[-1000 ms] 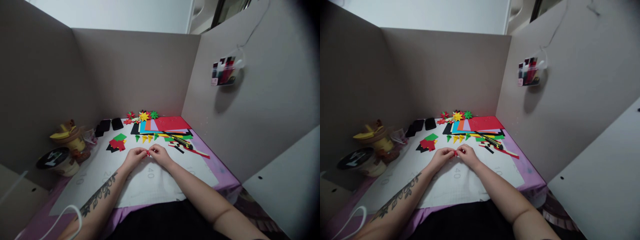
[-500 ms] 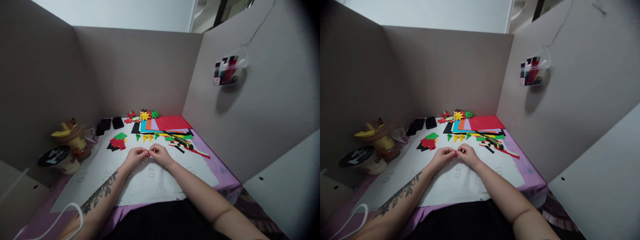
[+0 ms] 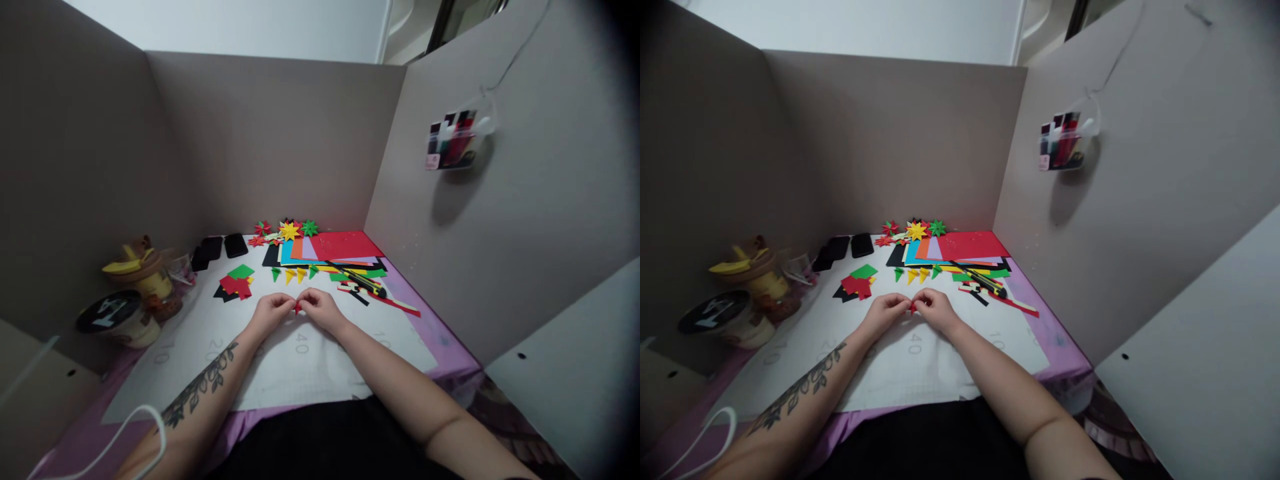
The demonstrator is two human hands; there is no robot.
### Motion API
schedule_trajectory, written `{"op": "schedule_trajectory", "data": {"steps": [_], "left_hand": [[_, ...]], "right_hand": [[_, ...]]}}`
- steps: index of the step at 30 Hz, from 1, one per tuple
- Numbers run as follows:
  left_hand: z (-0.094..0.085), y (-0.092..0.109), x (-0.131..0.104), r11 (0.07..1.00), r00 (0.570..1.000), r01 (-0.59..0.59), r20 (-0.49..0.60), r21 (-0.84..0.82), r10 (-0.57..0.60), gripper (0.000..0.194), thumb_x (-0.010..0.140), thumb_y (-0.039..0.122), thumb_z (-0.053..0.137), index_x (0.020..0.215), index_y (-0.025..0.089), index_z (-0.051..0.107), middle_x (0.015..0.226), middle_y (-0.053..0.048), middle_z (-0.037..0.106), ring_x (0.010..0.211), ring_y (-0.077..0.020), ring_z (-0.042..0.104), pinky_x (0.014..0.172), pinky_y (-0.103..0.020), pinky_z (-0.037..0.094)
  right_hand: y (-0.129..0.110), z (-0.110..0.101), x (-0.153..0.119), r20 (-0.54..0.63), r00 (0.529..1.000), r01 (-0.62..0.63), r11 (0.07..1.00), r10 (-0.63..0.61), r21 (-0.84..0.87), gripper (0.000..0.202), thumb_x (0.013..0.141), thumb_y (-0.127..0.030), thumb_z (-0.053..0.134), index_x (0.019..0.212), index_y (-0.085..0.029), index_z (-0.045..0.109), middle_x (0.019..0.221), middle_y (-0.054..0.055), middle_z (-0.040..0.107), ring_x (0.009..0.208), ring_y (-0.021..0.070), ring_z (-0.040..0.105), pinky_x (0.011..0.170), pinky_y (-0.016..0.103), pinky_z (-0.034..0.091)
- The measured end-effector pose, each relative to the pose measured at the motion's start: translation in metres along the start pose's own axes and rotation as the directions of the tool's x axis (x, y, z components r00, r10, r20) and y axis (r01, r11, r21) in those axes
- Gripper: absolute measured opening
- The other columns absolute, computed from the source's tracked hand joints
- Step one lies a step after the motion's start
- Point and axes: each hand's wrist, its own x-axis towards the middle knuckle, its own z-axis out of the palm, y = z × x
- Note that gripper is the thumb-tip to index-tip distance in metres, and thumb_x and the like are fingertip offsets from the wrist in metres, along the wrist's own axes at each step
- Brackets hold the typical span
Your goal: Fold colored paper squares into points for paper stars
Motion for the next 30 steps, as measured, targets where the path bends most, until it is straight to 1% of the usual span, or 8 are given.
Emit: {"op": "schedule_trajectory", "data": {"steps": [3,8,12,19,24,27,30], "left_hand": [[0.000,0.001,0.001,1.000,0.999,-0.009,-0.040,0.015,0.010,0.021,0.072,0.032,0.061,0.073,0.013,0.069,0.064,-0.002,0.067,0.060,-0.0139,0.057,0.058,-0.022,0.041],[0.001,-0.001,0.002,0.999,0.996,-0.026,-0.085,0.038,0.030,0.019,0.073,0.031,0.059,0.069,0.014,0.066,0.060,-0.001,0.064,0.057,-0.0132,0.056,0.055,-0.022,0.040],[0.004,-0.004,0.002,0.996,0.993,-0.052,-0.101,0.067,0.059,0.017,0.073,0.029,0.058,0.067,0.015,0.065,0.060,0.000,0.063,0.057,-0.0127,0.054,0.055,-0.022,0.040],[0.008,-0.006,0.002,0.993,0.991,-0.079,-0.098,0.089,0.088,0.015,0.073,0.029,0.057,0.067,0.016,0.062,0.056,0.002,0.059,0.054,-0.0122,0.052,0.054,-0.022,0.039],[0.009,-0.007,0.003,0.997,0.994,-0.077,-0.070,0.023,0.079,0.014,0.071,0.027,0.060,0.079,0.016,0.061,0.066,0.000,0.063,0.059,-0.0128,0.057,0.056,-0.023,0.044],[0.008,-0.006,0.003,0.997,0.996,-0.070,-0.060,-0.017,0.068,0.024,0.067,0.023,0.063,0.090,0.015,0.060,0.073,-0.001,0.064,0.065,-0.0136,0.060,0.060,-0.024,0.047],[0.008,-0.004,0.002,0.996,0.997,-0.067,-0.033,-0.051,0.065,0.040,0.063,0.016,0.065,0.102,0.014,0.059,0.081,-0.003,0.064,0.072,-0.0146,0.062,0.065,-0.025,0.049]], "right_hand": [[0.001,0.000,0.000,0.004,0.999,-0.033,0.999,0.033,0.035,0.013,0.075,-0.022,0.052,0.075,-0.016,0.063,0.072,0.001,0.065,0.067,0.0136,0.058,0.064,0.025,0.046],[0.001,0.001,-0.001,0.002,0.998,-0.065,0.997,0.065,0.037,0.010,0.073,-0.023,0.056,0.072,-0.017,0.064,0.069,0.001,0.064,0.063,0.0131,0.055,0.059,0.023,0.042],[-0.001,0.004,-0.001,-0.009,0.997,-0.080,0.996,0.081,0.039,0.009,0.072,-0.022,0.056,0.070,-0.016,0.063,0.068,0.000,0.063,0.063,0.0128,0.054,0.059,0.024,0.041],[0.002,0.011,-0.001,-0.034,0.994,-0.099,0.993,0.102,0.060,0.011,0.071,-0.023,0.055,0.061,-0.017,0.057,0.058,-0.004,0.053,0.058,0.0111,0.047,0.056,0.022,0.036],[0.006,0.011,0.000,-0.031,0.990,-0.130,0.985,0.134,0.118,0.012,0.072,-0.024,0.053,0.062,-0.017,0.053,0.058,-0.004,0.050,0.056,0.0104,0.044,0.055,0.022,0.036],[0.009,0.010,0.001,-0.029,0.988,-0.144,0.979,0.150,0.143,0.011,0.071,-0.024,0.053,0.063,-0.017,0.053,0.058,-0.005,0.049,0.056,0.0101,0.043,0.055,0.021,0.035],[0.011,0.009,0.002,-0.036,0.987,-0.148,0.976,0.156,0.157,0.011,0.072,-0.025,0.052,0.064,-0.017,0.053,0.059,-0.005,0.049,0.056,0.0101,0.043,0.055,0.022,0.035]]}}
